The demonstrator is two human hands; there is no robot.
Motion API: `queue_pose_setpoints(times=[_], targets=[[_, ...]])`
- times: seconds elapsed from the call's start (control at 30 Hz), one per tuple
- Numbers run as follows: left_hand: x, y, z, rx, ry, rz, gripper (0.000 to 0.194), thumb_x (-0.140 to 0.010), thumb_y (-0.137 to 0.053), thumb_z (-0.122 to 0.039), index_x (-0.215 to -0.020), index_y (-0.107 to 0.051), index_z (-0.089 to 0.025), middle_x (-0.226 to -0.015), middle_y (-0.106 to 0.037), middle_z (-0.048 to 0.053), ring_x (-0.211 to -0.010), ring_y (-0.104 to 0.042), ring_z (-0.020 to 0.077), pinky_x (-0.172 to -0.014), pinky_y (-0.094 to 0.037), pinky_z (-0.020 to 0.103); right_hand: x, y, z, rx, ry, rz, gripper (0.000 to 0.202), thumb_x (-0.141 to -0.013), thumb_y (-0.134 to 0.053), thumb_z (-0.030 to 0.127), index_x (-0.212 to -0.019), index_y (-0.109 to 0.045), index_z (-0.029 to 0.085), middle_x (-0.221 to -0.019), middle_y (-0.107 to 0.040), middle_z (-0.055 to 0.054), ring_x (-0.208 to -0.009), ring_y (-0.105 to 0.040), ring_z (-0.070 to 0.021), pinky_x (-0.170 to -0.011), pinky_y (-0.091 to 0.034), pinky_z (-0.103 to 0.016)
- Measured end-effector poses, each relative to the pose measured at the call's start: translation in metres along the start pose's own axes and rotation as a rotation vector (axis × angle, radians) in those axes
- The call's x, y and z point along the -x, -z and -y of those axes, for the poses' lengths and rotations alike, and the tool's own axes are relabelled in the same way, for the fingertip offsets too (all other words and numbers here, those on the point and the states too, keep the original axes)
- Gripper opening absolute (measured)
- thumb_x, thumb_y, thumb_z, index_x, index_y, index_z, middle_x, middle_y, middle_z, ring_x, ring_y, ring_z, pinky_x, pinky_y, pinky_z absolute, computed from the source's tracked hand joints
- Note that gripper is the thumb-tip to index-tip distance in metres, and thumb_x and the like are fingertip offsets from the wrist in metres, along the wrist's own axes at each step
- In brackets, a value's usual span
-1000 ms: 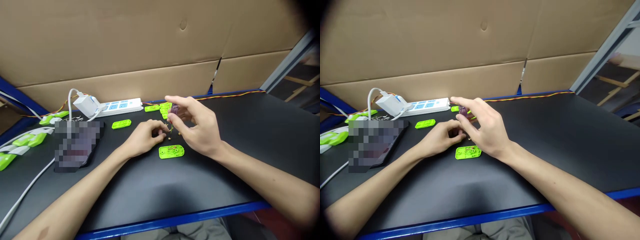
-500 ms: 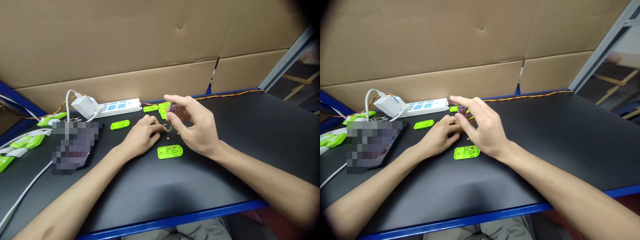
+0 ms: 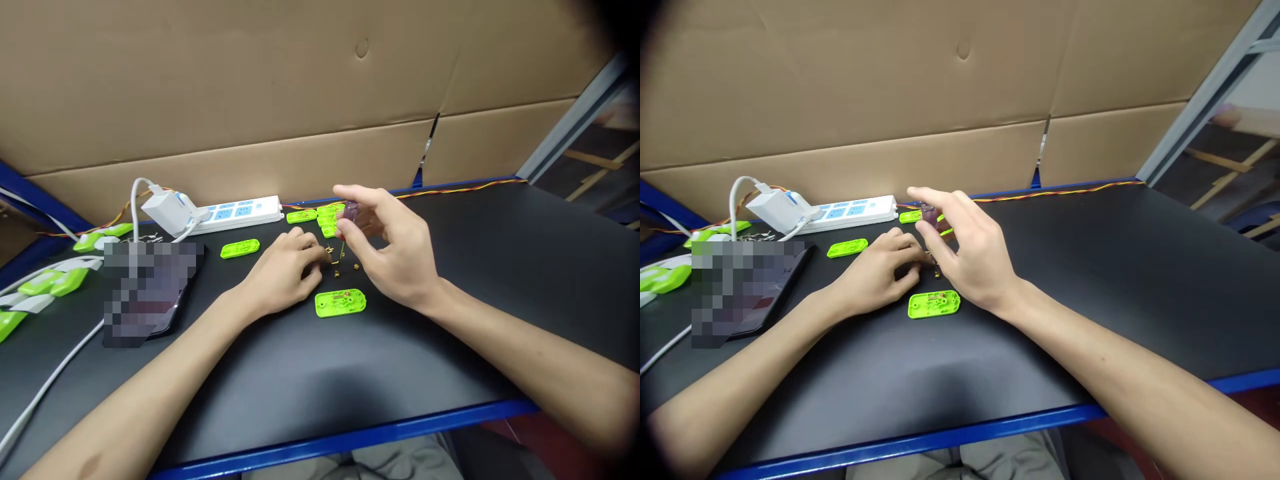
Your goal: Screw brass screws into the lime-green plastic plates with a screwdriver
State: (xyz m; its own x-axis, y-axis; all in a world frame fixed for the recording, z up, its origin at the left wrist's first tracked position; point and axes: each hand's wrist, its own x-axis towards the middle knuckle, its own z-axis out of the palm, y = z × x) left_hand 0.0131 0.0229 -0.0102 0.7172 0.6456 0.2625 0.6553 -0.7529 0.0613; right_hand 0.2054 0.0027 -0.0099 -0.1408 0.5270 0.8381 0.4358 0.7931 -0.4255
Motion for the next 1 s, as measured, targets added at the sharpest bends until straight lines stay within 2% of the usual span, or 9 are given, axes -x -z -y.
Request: queue_pose_setpoints(times=[0.17, 0.37, 0.57, 0.8, 0.87, 0.93, 1.0], targets=[[-0.001, -0.007, 0.001, 0.007, -0.007, 0.018, 0.027, -0.095, -0.046, -0.028, -0.111, -0.068, -0.022, -0.099, -0.062, 0.007, -0.089, -0.049, 0.0222, -0.084, -0.041, 0.037, -0.001, 0.0, 0.0, -0.001, 0.002, -0.004, 0.034, -0.092, -0.054, 0.021, -0.125, -0.056, 0.025, -0.106, -0.068, -0.004, -0.091, -0.069, -0.0182, -0.083, -0.061, -0.036], [-0.003, -0.001, 0.007, 0.06, 0.007, 0.02, 0.021, -0.093, -0.054, -0.036, -0.09, -0.069, -0.021, -0.092, -0.063, 0.005, -0.086, -0.047, 0.0218, -0.081, -0.039, 0.035, 0.0, -0.001, -0.001, -0.004, -0.01, -0.004, 0.033, -0.092, -0.055, 0.022, -0.125, -0.056, 0.026, -0.104, -0.069, -0.003, -0.09, -0.069, -0.0177, -0.081, -0.061, -0.036], [-0.001, 0.005, 0.009, 0.125, -0.04, 0.088, 0.017, -0.094, -0.052, -0.026, -0.089, -0.067, -0.022, -0.095, -0.065, 0.004, -0.087, -0.047, 0.0214, -0.081, -0.037, 0.034, -0.001, 0.0, -0.001, 0.017, 0.011, -0.004, 0.033, -0.092, -0.055, 0.022, -0.125, -0.056, 0.025, -0.103, -0.068, -0.003, -0.091, -0.068, -0.0174, -0.086, -0.06, -0.036], [0.001, 0.002, 0.005, 0.126, -0.057, 0.026, 0.026, -0.092, -0.041, -0.012, -0.091, -0.065, -0.021, -0.097, -0.063, 0.004, -0.087, -0.046, 0.0206, -0.08, -0.039, 0.033, -0.001, 0.0, 0.0, 0.009, 0.005, 0.0, 0.033, -0.093, -0.054, 0.022, -0.125, -0.056, 0.026, -0.103, -0.068, -0.004, -0.091, -0.069, -0.0182, -0.084, -0.061, -0.037], [0.001, 0.004, 0.002, 0.115, -0.026, 0.003, 0.02, -0.091, -0.044, -0.015, -0.091, -0.063, -0.02, -0.097, -0.062, 0.005, -0.089, -0.047, 0.021, -0.082, -0.039, 0.034, -0.001, 0.0, 0.0, 0.01, 0.002, -0.001, 0.033, -0.092, -0.054, 0.023, -0.125, -0.056, 0.026, -0.103, -0.069, -0.004, -0.09, -0.069, -0.018, -0.084, -0.061, -0.036], [0.001, 0.007, -0.001, 0.096, 0.015, 0.008, 0.012, -0.09, -0.051, -0.024, -0.09, -0.061, -0.019, -0.095, -0.062, 0.005, -0.09, -0.048, 0.022, -0.083, -0.039, 0.036, -0.001, 0.0, 0.0, 0.011, 0.003, -0.004, 0.032, -0.093, -0.053, 0.023, -0.125, -0.056, 0.025, -0.104, -0.068, -0.004, -0.09, -0.069, -0.0177, -0.084, -0.061, -0.036], [0.0, 0.009, -0.005, 0.065, 0.048, 0.036, 0.017, -0.088, -0.057, -0.035, -0.086, -0.061, -0.019, -0.091, -0.063, 0.004, -0.089, -0.049, 0.0229, -0.081, -0.039, 0.036, -0.001, 0.0, 0.0, 0.011, 0.01, -0.003, 0.031, -0.094, -0.053, 0.024, -0.125, -0.056, 0.025, -0.106, -0.068, -0.004, -0.092, -0.069, -0.0176, -0.085, -0.061, -0.036]])
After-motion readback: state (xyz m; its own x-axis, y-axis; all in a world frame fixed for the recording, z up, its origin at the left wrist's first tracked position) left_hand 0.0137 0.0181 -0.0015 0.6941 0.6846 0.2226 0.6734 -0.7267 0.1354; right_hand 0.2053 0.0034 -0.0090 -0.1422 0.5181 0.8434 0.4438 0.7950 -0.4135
